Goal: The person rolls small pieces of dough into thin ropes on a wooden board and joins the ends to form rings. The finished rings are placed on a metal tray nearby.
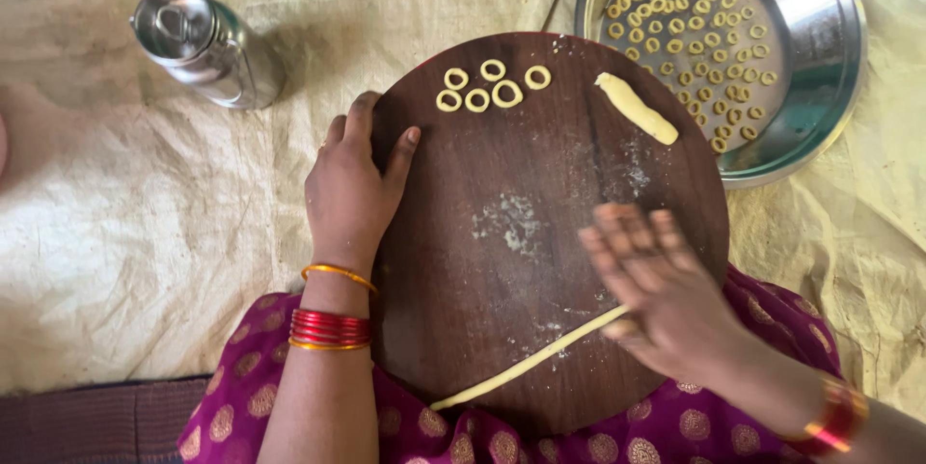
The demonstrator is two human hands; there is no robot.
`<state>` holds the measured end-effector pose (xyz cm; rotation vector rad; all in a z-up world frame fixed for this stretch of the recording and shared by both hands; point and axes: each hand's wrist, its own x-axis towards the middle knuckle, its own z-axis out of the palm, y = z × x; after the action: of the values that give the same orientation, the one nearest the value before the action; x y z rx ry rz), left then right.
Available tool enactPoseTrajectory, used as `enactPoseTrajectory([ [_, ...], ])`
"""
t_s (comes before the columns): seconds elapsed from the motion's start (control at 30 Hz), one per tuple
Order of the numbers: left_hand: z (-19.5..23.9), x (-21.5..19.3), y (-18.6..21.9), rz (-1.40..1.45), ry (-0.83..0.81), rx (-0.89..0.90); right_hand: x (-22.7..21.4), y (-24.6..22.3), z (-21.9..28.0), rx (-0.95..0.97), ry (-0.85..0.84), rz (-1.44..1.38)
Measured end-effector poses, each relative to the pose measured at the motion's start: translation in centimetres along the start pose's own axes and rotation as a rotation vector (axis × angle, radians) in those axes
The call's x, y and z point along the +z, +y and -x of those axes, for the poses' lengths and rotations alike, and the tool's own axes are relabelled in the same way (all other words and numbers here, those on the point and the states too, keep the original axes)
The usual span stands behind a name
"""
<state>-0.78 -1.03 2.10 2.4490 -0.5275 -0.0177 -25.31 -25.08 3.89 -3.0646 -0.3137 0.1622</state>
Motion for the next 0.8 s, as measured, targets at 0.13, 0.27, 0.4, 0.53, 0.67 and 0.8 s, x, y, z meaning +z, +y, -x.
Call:
enactPoseTrajectory([
  [0.13, -0.1, 0.1, 0.1, -0.015, -0.029, -0.032, 1.1, -0.1, -4.9, 0.074, -0.024, -0.001],
  [0.27, -0.1, -0.1, 0.3, -0.018, -0.016, -0.009, 0.8, 1.2, -8.3, 0.081, 0.127, -0.055],
  [0.4, -0.4, -0.2, 0.6, -0.010, -0.063, -0.071, -0.1, -1.2, -5.1, -0.003, 0.109, 0.002],
  [0.53, -0.2, 0.0, 0.3, -0.010, -0.020, -0.041, -0.7, -1.7, -0.5, -0.003, 0.248, -0.070],
  [0.67, -0.1, 0.3, 0.1, 0.018, 0.002, -0.033, -0.8, -2.7, 0.7, 0.006, 0.310, -0.287],
  [0.8, 0.2, 0.5, -0.4, 0.056, 0.016, -0.033, -0.2, -6.7, 0.0, -0.286, 0.181, -0.434],
])
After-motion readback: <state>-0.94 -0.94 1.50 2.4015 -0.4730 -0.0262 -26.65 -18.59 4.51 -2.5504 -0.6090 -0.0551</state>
